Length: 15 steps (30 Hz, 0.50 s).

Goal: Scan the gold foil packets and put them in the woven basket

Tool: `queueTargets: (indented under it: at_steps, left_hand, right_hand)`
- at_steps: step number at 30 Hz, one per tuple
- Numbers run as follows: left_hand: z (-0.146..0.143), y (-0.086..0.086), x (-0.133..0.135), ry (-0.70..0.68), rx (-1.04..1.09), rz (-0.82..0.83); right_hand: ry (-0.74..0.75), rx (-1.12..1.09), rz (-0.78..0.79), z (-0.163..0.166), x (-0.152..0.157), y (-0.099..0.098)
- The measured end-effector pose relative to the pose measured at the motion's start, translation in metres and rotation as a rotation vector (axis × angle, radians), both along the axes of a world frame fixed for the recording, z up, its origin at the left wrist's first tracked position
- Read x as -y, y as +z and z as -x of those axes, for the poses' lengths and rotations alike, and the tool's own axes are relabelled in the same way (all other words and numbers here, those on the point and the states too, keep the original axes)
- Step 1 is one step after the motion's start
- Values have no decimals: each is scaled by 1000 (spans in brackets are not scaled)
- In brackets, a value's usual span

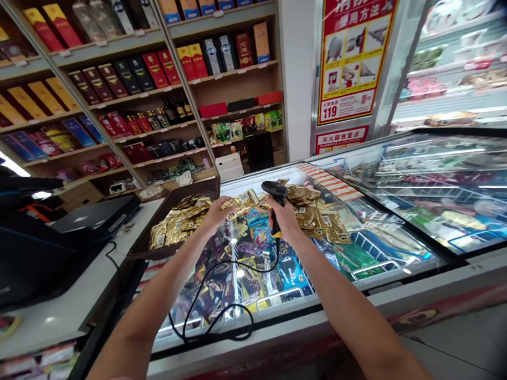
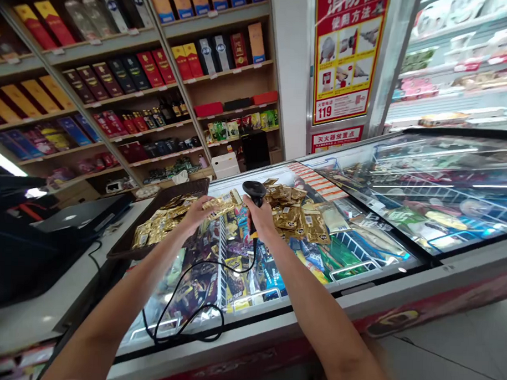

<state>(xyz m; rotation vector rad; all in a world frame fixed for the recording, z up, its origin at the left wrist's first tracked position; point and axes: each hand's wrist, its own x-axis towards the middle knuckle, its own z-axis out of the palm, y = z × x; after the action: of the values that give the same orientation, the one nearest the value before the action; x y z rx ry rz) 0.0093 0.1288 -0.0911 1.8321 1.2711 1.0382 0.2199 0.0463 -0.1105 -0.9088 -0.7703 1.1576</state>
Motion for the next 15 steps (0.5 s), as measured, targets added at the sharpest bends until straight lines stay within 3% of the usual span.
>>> queueTargets:
  at_steps: [4,8,11,15]
  left_hand:
    - [40,29,16,5,2,-68]
    - [50,50,24,17,151,-115]
    - [50,53,23,11,222,-152]
    - [51,44,18,78,202,-183]
  right_hand:
    - [44,11,6,5,9,3]
    - [122,83,-41,9,15,2]
    - [161,154,-76,11,16,0]
    - [209,190,-109,14,19,4]
